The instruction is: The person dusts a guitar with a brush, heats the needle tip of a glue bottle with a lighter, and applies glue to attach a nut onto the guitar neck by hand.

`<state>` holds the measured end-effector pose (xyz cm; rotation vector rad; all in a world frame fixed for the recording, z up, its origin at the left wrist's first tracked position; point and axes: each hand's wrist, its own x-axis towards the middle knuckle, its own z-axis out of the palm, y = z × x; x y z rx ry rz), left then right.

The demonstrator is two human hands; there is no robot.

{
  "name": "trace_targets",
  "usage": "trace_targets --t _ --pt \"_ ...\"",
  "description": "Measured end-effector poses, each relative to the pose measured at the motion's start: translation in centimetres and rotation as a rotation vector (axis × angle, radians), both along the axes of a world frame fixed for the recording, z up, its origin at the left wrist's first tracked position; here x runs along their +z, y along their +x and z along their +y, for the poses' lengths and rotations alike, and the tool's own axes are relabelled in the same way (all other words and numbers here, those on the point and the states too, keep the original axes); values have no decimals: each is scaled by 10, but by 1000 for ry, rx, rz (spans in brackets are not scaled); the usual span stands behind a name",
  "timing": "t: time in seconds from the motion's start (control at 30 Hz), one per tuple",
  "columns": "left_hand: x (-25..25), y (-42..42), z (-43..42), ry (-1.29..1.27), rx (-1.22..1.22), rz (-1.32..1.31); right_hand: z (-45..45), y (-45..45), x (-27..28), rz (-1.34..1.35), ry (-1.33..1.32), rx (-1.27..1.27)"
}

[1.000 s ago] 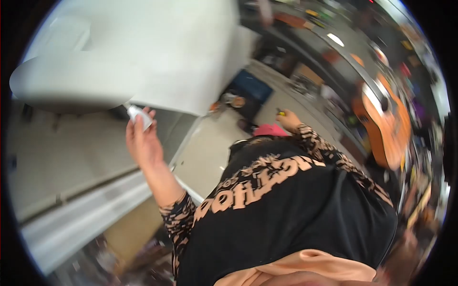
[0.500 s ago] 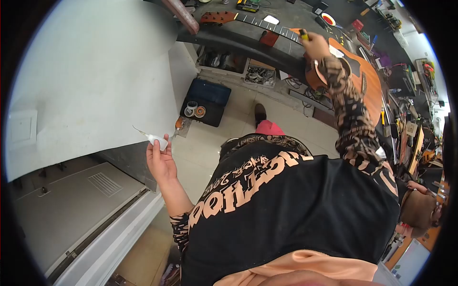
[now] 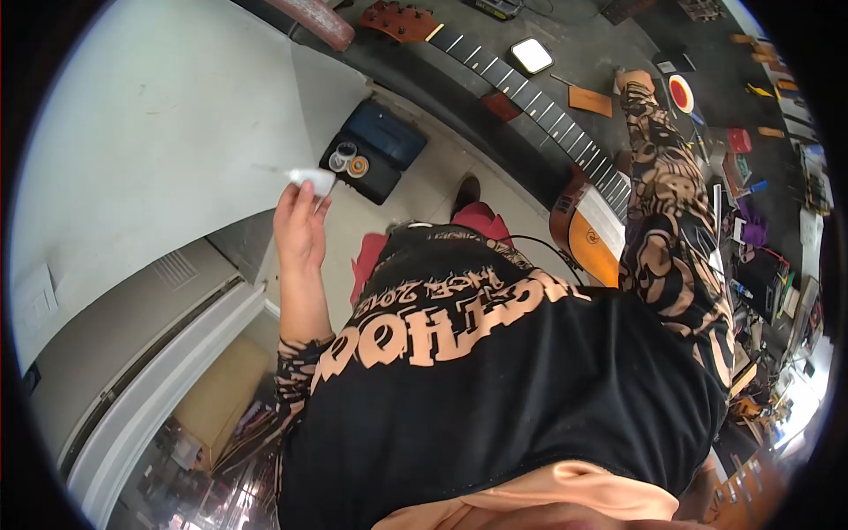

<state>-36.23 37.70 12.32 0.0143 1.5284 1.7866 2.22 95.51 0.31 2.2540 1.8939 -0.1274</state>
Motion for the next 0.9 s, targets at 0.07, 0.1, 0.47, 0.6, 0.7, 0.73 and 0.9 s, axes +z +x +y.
trace_targets --t 0.07,0.1,0.47,0.6,0.7,0.73,0.9 --pt "-6 4 31 12 -143 22 -39 -18 27 263 313 50" --pt "-1 16 38 28 -226 26 -70 -4 41 450 429 166" --pt "3 33 179 265 -678 -215 -347 -157 142 1472 -127 323" --pt "7 23 206 297 -799 -182 -351 -200 132 1633 -159 178" --pt "11 11 217 296 -845 -225 -342 -224 140 1840 -163 35" --pt "8 8 220 306 -875 -235 -339 -228 140 1829 -167 -8" --pt "-8 -12 234 229 -987 29 -333 -242 138 1980 -84 -111"
